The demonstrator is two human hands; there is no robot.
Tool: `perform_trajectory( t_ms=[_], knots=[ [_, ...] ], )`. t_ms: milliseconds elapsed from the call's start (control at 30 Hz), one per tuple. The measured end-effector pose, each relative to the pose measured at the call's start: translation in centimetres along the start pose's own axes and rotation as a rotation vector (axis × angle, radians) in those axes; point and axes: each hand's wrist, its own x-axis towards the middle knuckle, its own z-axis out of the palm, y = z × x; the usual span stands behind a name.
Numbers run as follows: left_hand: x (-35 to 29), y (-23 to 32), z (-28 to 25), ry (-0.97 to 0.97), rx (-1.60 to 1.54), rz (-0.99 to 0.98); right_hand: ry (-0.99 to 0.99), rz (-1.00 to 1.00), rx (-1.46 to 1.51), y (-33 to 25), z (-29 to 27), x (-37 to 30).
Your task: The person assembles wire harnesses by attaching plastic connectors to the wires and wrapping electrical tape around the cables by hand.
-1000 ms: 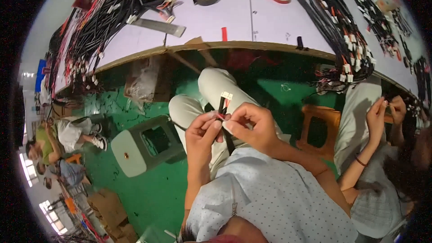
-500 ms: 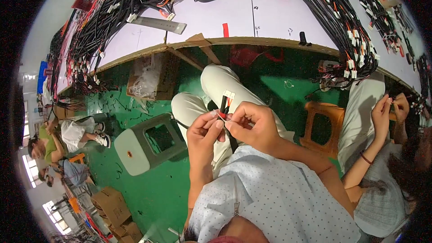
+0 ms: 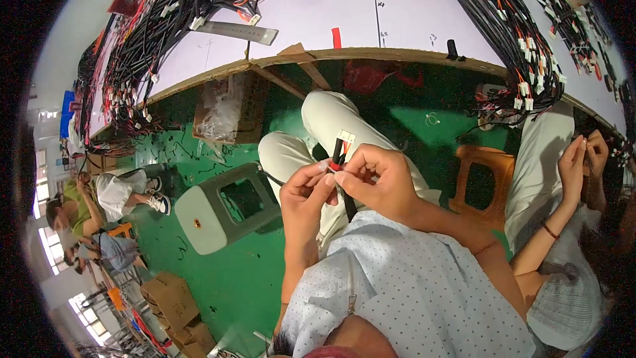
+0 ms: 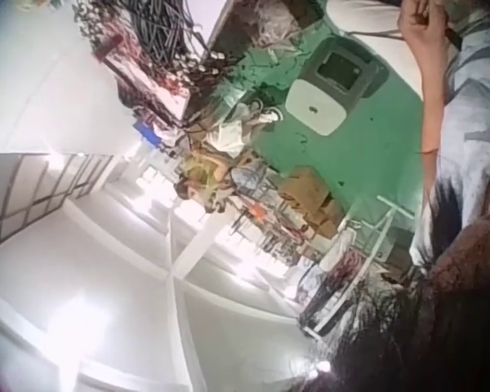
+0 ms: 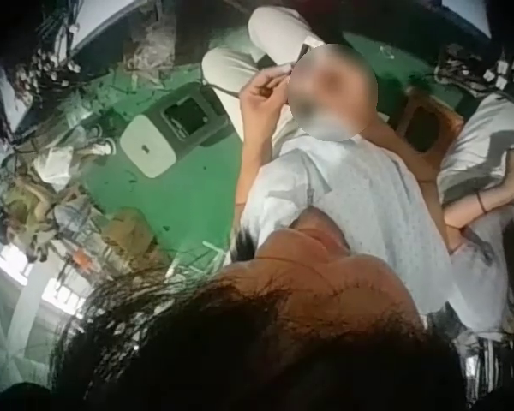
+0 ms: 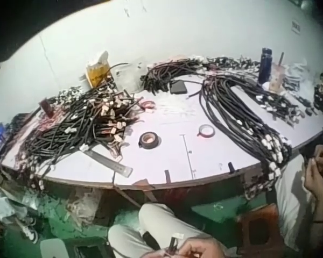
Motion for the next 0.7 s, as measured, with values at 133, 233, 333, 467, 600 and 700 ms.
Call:
perform_trajectory(
  t_ms=[133, 233, 333, 467, 600, 700],
  knots=[
    [-0.4, -0.7, 0.4, 0.062, 0.257, 0.104, 0.059, -0.017, -0.055, 0.2, 0.5, 0.0],
    [-0.3, -1.2, 0.3, 0.048, 0.356, 0.157, 0.135, -0.300, -0.314, 0.0, 1.0, 0.1],
    [-0.1, -1.3, -0.1, -0.031, 0.274, 0.065, 0.123, -0.735, -0.721, -1.3, -0.4, 1.1],
    [-0.1, -0.6, -0.9, -0.106, 0.125, -0.056, 0.241, -0.767, -0.929, -3.7, -3.4, 1.7],
    [-0.2, 0.2, -1.4, -0.247, 0.220, -0.126, -0.207, -0.185, -0.624, -3.3, -4.3, 4.2],
    [-0.5, 0.6, -1.8, -0.275, 0.298, -0.157, -0.511, 0.316, -0.261, -2.5, -4.5, 5.0]
  ],
)
